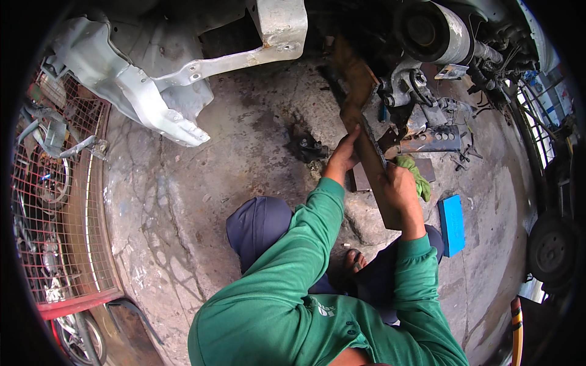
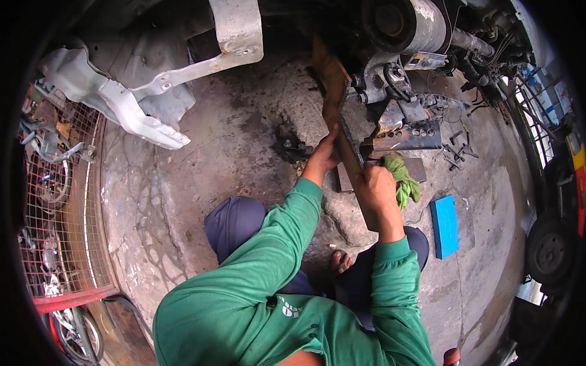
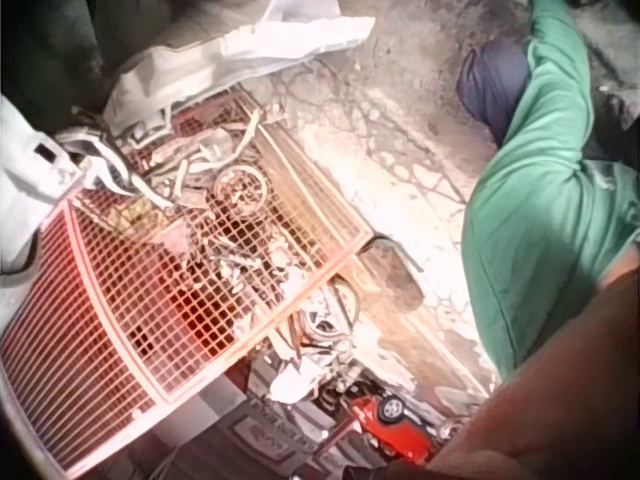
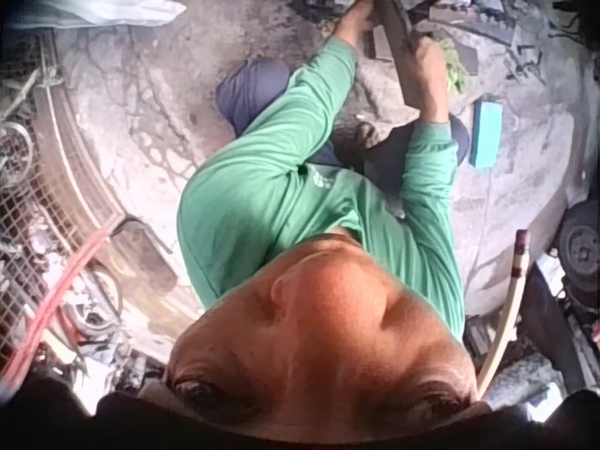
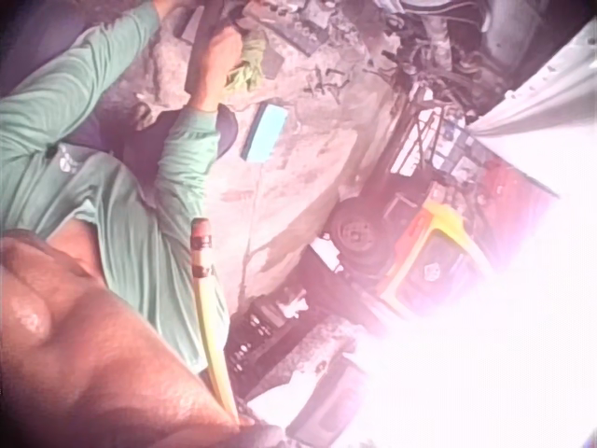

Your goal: The person works under the hood of a white car, handling engine components and tools. They remove and reposition parts, use a metal bar to adjust components, and move around the workspace to access different areas of the engine bay.

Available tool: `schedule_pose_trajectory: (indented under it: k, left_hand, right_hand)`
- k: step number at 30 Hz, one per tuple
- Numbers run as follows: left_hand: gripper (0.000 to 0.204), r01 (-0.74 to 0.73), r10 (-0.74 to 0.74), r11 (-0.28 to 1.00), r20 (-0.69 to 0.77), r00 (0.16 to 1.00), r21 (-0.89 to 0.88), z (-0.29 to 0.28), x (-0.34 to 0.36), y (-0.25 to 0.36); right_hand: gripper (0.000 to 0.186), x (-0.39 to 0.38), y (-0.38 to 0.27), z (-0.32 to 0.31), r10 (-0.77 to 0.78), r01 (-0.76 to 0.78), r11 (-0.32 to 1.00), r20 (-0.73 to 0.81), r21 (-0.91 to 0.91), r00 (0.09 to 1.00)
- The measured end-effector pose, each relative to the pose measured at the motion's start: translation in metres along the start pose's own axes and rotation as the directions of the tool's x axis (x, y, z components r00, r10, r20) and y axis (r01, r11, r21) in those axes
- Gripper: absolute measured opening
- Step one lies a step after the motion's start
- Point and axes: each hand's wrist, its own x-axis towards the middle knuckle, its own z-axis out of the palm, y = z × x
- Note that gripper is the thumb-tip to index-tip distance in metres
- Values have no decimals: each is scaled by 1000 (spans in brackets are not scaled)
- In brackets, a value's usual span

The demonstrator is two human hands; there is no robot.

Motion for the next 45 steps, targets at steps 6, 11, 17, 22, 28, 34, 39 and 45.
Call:
schedule_pose_trajectory:
  k: [6, 11, 17, 22, 28, 34, 39, 45]
  left_hand:
    - [69, -15, 16, 1000, 47, 999, -25, -9, -2, 3]
    - [68, -13, 13, 998, 6, 1000, 68, -2, -7, 7]
    - [66, -59, 59, 992, 1, 998, 114, 16, -11, 4]
    - [67, -46, 48, 985, -13, 999, 164, 17, -18, 9]
    - [67, -54, 52, 986, 18, 999, 159, 19, -21, 9]
    - [77, -107, 108, 983, 2, 994, 150, 20, -18, 9]
    - [101, -555, 658, 537, 97, 747, 635, 29, -5, 45]
    - [79, -393, 448, 770, 14, 894, 503, 42, 16, 70]
  right_hand:
    - [28, -2, -15, 2, -10, 10, 1000, -3, -28, 1000]
    - [27, -4, -10, -1, 2, -2, 1000, -2, 10, 1000]
    - [29, -3, 20, 3, 30, -29, 998, -16, 60, 999]
    - [31, 1, 19, 8, 50, -50, 999, 43, 4, 998]
    - [33, 3, 14, 11, 63, -63, 998, -2, -1, 998]
    - [30, 5, 14, 10, 110, -105, 991, -55, 77, 992]
    - [27, -2, 0, -8, 149, -144, 985, -44, 91, 988]
    - [26, -9, -4, -2, 146, -140, 986, -52, 93, 988]
